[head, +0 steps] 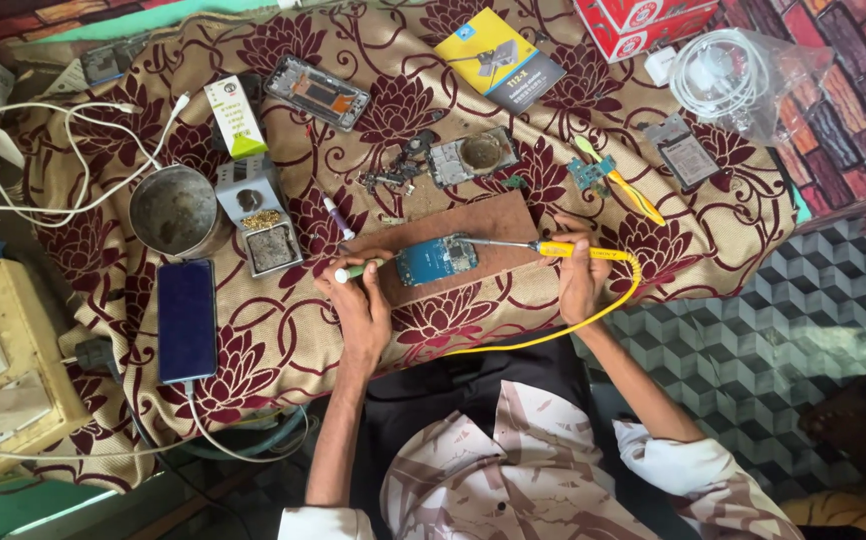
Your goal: The person uses a soldering iron and a tube of flux to work on a blue circuit board placed on a wooden block. They repeatedly apply flux and heat to various points on the board while holding the tools in both hands.
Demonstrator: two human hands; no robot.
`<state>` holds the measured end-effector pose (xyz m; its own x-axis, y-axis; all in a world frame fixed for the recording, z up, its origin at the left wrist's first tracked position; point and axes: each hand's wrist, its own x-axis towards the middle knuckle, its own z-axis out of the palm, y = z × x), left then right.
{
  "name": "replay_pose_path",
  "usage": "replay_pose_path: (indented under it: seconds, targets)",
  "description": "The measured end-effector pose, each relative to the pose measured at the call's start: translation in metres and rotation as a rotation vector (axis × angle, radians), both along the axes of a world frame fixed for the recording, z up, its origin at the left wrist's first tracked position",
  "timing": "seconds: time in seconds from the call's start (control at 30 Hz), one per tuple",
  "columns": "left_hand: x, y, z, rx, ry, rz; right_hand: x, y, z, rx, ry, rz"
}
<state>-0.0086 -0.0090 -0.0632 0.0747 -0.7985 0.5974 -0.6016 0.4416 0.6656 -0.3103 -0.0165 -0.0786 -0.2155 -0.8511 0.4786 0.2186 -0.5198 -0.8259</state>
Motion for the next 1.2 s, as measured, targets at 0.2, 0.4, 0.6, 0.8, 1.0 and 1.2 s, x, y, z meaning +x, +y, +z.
replay_pose_path:
  seconds: [0.2,0.4,0.6,0.8,1.0,1.2]
  targets:
    - [0.001,0.003,-0.003,-0.096,0.024,0.011,0.002,-0.001,0.001,0.032,-0.067,-0.006]
    - [0.010,0.006,-0.011,-0.119,0.007,0.063,0.002,0.001,0.001,0.047,-0.073,-0.004]
    - [0.025,0.022,0.015,0.087,-0.633,-0.138,0.000,-0.003,-0.002,0.036,-0.030,-0.022]
    - [0.023,0.030,0.032,0.059,-0.886,-0.010,-0.002,0.002,-0.010,0.102,-0.101,-0.006]
    - [0.079,0.044,0.011,0.062,-0.808,0.490,-0.006,0.005,-0.022,0.083,-0.124,-0.020]
    - [0.169,0.059,0.007,0.122,-0.837,0.933,-0.008,0.008,-0.026,0.125,-0.191,-0.017]
